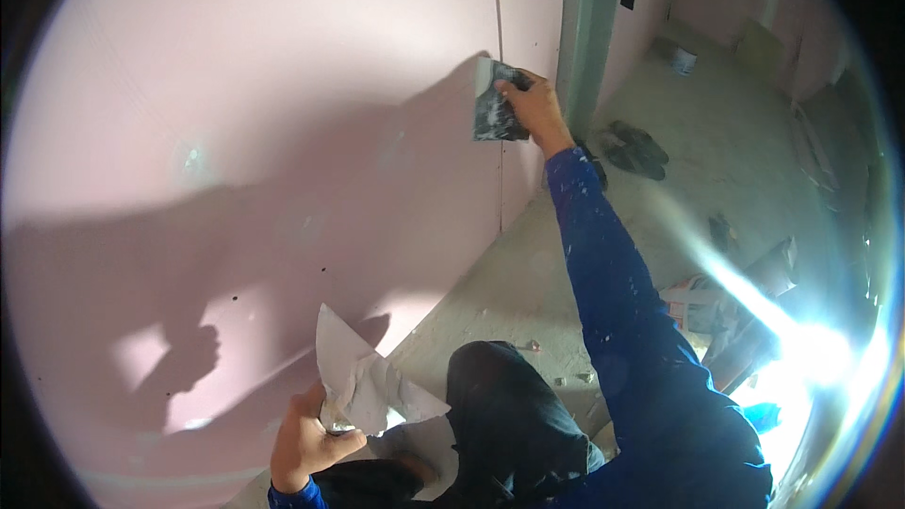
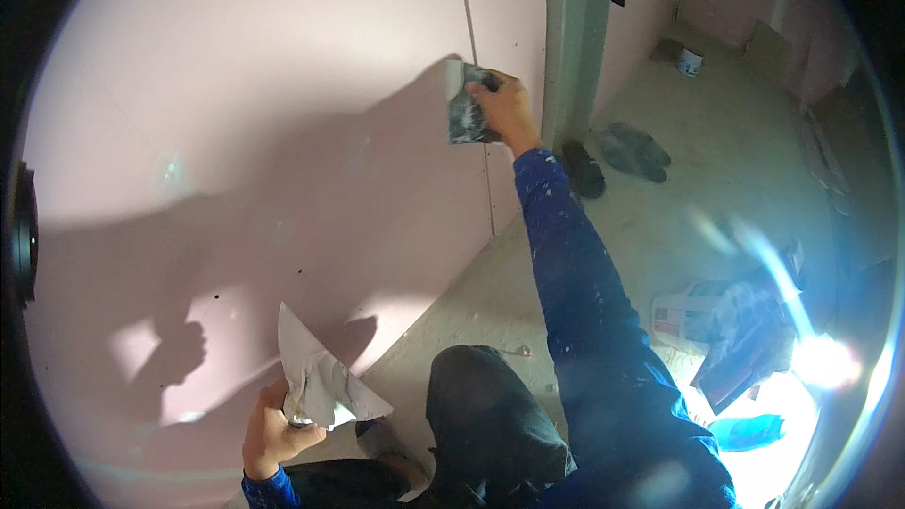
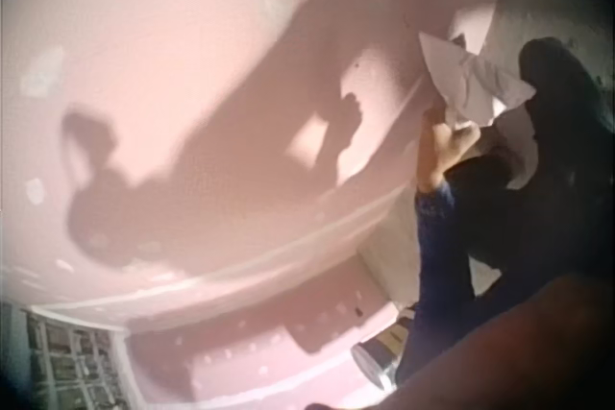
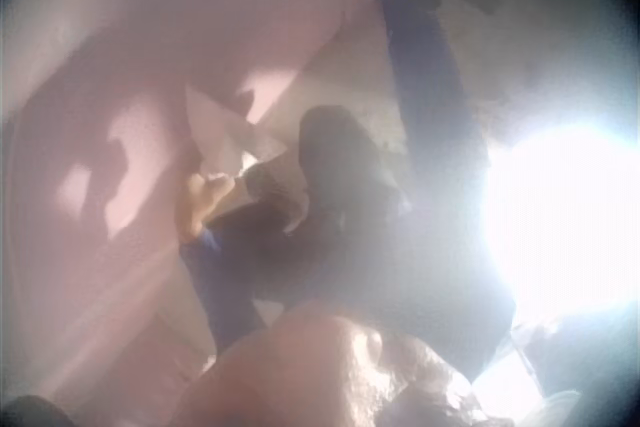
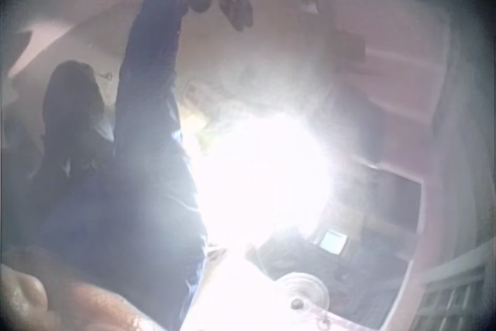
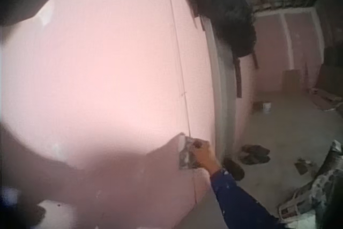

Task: The person applies white plaster to a pink wall using a putty knife and a larger trowel. They repeatedly scoop plaster from a bucket and spread it across the wall surface, smoothing the material in multiple passes.

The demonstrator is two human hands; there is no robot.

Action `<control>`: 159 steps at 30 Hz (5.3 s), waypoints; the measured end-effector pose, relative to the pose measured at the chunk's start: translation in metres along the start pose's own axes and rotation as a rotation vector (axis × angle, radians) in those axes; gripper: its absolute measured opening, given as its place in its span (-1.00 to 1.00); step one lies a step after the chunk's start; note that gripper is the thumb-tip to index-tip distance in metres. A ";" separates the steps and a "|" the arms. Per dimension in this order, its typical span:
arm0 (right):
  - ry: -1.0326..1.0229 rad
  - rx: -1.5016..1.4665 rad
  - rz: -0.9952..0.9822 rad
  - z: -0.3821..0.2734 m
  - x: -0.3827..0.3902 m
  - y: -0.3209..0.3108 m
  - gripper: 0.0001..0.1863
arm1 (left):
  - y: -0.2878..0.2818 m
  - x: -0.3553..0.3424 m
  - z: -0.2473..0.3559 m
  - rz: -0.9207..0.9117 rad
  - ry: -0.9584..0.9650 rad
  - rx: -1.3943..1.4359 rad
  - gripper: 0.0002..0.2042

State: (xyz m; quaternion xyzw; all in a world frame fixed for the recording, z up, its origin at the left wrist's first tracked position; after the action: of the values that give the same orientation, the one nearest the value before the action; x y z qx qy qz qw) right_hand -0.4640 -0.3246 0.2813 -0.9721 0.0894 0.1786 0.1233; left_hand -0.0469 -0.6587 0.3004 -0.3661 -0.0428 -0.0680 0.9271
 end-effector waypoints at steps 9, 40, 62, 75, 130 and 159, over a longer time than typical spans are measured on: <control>0.118 -0.555 -0.324 -0.001 0.082 -0.004 -0.66 | -0.050 0.060 -0.008 0.381 -0.154 0.100 -0.41; -0.053 0.002 -0.221 -0.070 0.387 0.258 -0.33 | -0.091 0.114 -0.071 0.724 -0.245 0.338 -0.46; -0.125 -0.076 -0.185 -0.073 0.312 0.212 -0.68 | -0.073 0.085 -0.046 0.643 -0.285 0.338 -0.60; -0.455 0.107 -0.348 -0.074 0.277 0.169 -0.57 | -0.087 0.086 -0.073 0.682 -0.237 0.335 -0.54; 0.014 0.253 -0.271 0.059 0.432 0.282 -0.25 | -0.053 0.092 -0.064 0.581 -0.342 0.101 -0.48; 1.184 -0.442 0.121 0.196 0.468 0.255 -0.64 | -0.052 0.081 -0.052 0.670 -0.358 0.142 -0.56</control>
State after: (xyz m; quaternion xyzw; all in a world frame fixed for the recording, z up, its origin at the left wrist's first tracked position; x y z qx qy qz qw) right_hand -0.1524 -0.5758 -0.1220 -0.9019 0.1580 -0.3683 -0.1609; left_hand 0.0269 -0.7397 0.3075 -0.3010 -0.0864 0.3067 0.8988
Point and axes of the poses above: each hand's wrist, its own x-axis away from the middle knuckle, its own y-axis out of the palm, z = x × y, the point moved 3 cm from there along -x, towards the middle knuckle, and after that the axes turned 1 degree about -z, right-handed, at the moved point
